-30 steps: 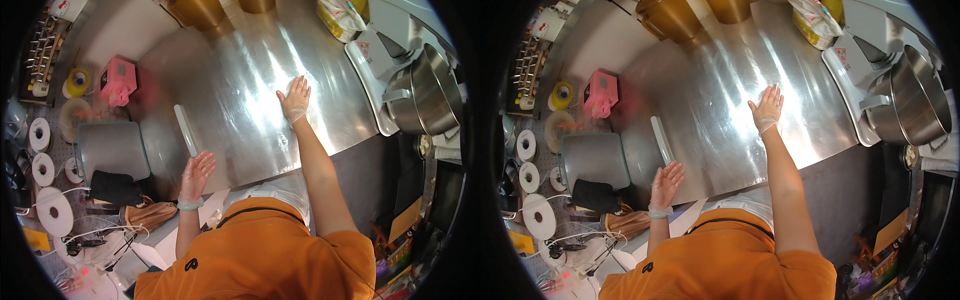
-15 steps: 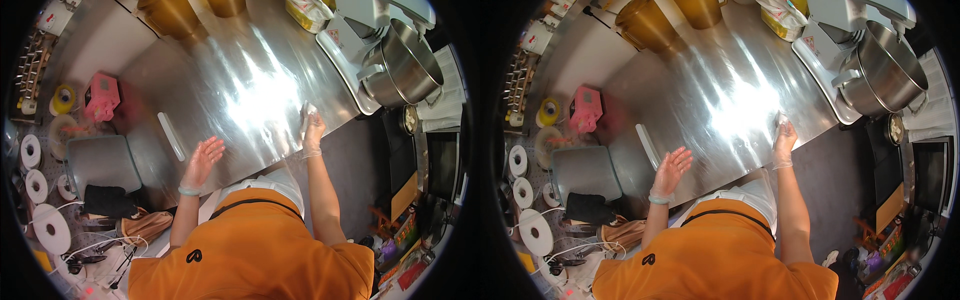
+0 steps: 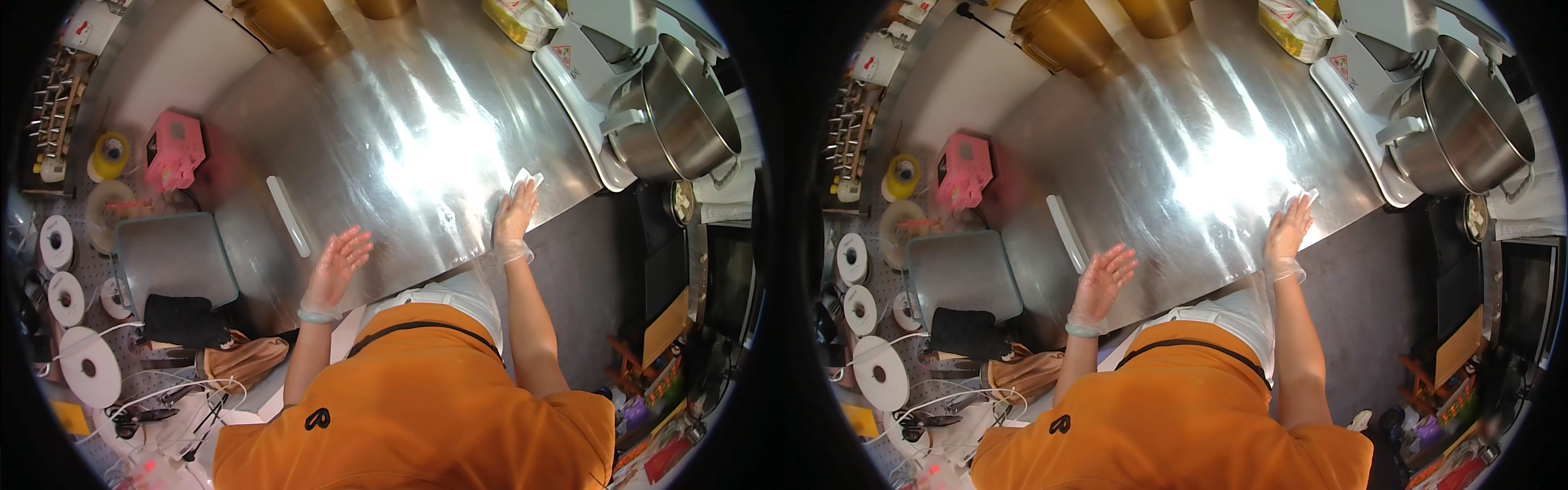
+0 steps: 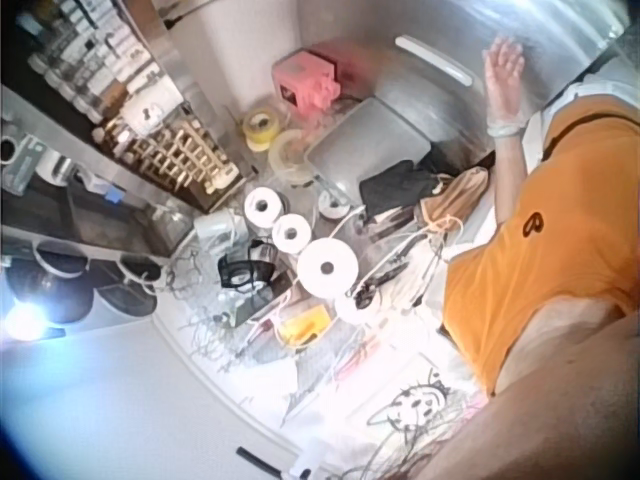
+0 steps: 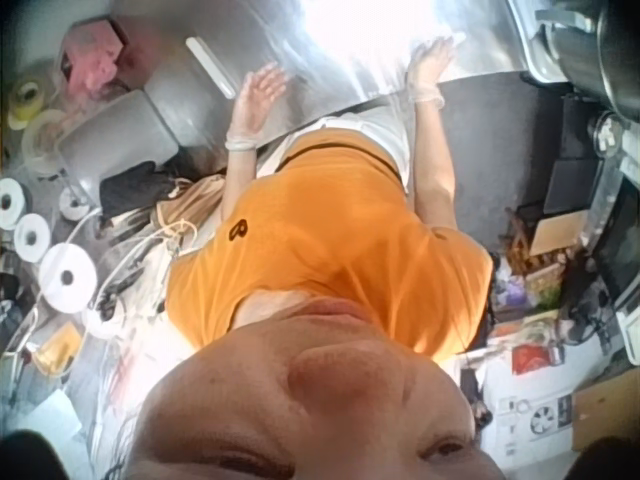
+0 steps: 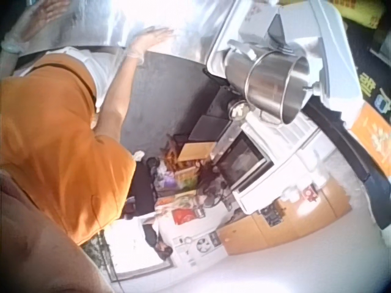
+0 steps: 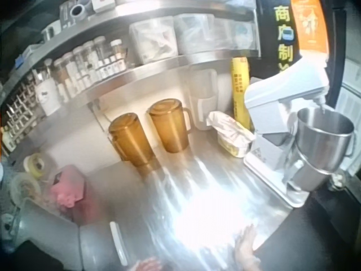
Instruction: The person organizes orange sphere-shaped ingredients on a metal counter by hand and moves them onto a tray. The person wipes the metal counter by hand and then retrieves a purple cloth from a shelf, placing it over a tray of pastries.
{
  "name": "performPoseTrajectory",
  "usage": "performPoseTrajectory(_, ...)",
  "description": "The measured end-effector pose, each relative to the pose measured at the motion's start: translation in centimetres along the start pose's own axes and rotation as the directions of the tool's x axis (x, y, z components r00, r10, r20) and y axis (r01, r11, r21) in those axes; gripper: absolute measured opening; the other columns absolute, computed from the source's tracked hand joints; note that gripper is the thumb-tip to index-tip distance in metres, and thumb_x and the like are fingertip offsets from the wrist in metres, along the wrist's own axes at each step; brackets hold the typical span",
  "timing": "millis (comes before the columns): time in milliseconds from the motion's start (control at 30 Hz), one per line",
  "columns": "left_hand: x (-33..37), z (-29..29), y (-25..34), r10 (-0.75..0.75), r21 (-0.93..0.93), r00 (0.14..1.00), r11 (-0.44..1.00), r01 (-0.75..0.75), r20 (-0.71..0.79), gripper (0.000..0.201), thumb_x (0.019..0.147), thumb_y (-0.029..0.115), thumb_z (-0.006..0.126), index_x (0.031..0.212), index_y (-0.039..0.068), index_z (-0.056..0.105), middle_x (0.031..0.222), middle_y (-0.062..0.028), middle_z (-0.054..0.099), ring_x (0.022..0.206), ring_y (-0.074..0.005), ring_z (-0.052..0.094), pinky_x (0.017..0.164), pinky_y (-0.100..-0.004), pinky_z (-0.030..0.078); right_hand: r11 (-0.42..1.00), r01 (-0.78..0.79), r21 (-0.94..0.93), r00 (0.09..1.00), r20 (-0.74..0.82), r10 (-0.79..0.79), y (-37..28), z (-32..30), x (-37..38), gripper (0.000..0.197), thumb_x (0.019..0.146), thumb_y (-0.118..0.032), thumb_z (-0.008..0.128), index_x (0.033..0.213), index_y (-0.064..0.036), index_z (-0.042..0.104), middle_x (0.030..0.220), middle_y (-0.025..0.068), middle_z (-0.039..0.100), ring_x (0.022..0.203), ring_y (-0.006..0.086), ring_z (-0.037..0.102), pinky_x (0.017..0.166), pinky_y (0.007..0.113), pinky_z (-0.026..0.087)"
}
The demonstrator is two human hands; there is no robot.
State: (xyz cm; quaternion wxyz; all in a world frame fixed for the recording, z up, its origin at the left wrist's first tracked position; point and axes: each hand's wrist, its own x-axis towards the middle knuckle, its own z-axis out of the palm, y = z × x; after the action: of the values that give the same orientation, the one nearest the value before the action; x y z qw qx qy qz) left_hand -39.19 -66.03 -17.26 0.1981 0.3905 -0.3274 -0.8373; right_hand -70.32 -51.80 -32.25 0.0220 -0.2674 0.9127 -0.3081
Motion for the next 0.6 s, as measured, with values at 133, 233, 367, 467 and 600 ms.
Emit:
performPoseTrajectory(133, -0.4, -0.4, -0.1, 0.014, -0.023, 0.999, 1.000, -0.015, -0.038, 0.053, 0.098, 0.043, 0.034, 0.132, 0.002, 0.042, 0.130, -0.0146, 0.048, 0.117, -0.0246, 0.048, 0.099, -0.0353, 0.038, 0.951, 0.176, -0.253, 0.980, 0.137, -0.145, -1.5, 0.7, 0.4, 0.082, 0.087, -0.041, 0.053, 0.140, 0.0093, 0.016, 0.147, 0.0274, 0.012, 0.138, 0.0402, 0.010, 0.112, 0.048, 0.009)
performPoseTrajectory(233, -1.0, -0.7, -0.4, 0.039, -0.043, 0.997, 0.998, -0.042, -0.066, 0.054, 0.097, 0.043, 0.035, 0.131, 0.002, 0.042, 0.130, -0.0148, 0.048, 0.117, -0.0247, 0.048, 0.099, -0.0356, 0.038, 0.922, 0.263, -0.285, 0.950, 0.240, -0.197, -4.9, 1.9, 2.3, 0.088, 0.087, -0.052, 0.048, 0.140, 0.0094, 0.014, 0.146, 0.0302, 0.011, 0.138, 0.0407, 0.008, 0.112, 0.046, 0.008)
performPoseTrajectory(367, -2.4, -1.0, -0.8, 0.043, -0.078, 0.989, 0.995, -0.054, -0.138, 0.054, 0.096, 0.044, 0.036, 0.130, 0.003, 0.043, 0.130, -0.0148, 0.048, 0.117, -0.0245, 0.048, 0.099, -0.0360, 0.037, 0.860, 0.415, -0.298, 0.880, 0.372, -0.296, -10.4, 5.3, 5.7, 0.086, 0.089, -0.056, 0.040, 0.141, 0.0082, 0.015, 0.147, 0.0289, 0.011, 0.139, 0.0384, 0.006, 0.113, 0.044, 0.007)
performPoseTrajectory(467, -3.4, -1.6, -1.1, 0.044, -0.093, 0.984, 0.994, -0.061, -0.174, 0.054, 0.096, 0.044, 0.037, 0.130, 0.003, 0.043, 0.129, -0.0147, 0.049, 0.117, -0.0244, 0.048, 0.099, -0.0360, 0.037, 0.804, 0.530, -0.269, 0.812, 0.435, -0.389, -13.0, 8.4, 8.3, 0.084, 0.090, -0.057, 0.035, 0.141, 0.0077, 0.015, 0.148, 0.0277, 0.008, 0.139, 0.0368, 0.005, 0.113, 0.043, 0.006)
performPoseTrajectory(600, -4.1, -2.4, -1.7, 0.045, -0.106, 0.983, 0.992, -0.065, -0.180, 0.054, 0.096, 0.044, 0.038, 0.130, 0.003, 0.043, 0.129, -0.0148, 0.049, 0.117, -0.0246, 0.048, 0.099, -0.0361, 0.037, 0.629, 0.739, -0.241, 0.636, 0.558, -0.533, -14.2, 9.3, 7.5, 0.075, 0.095, -0.050, 0.029, 0.141, 0.0078, 0.018, 0.148, 0.0247, 0.014, 0.139, 0.0340, 0.013, 0.113, 0.040, 0.012)
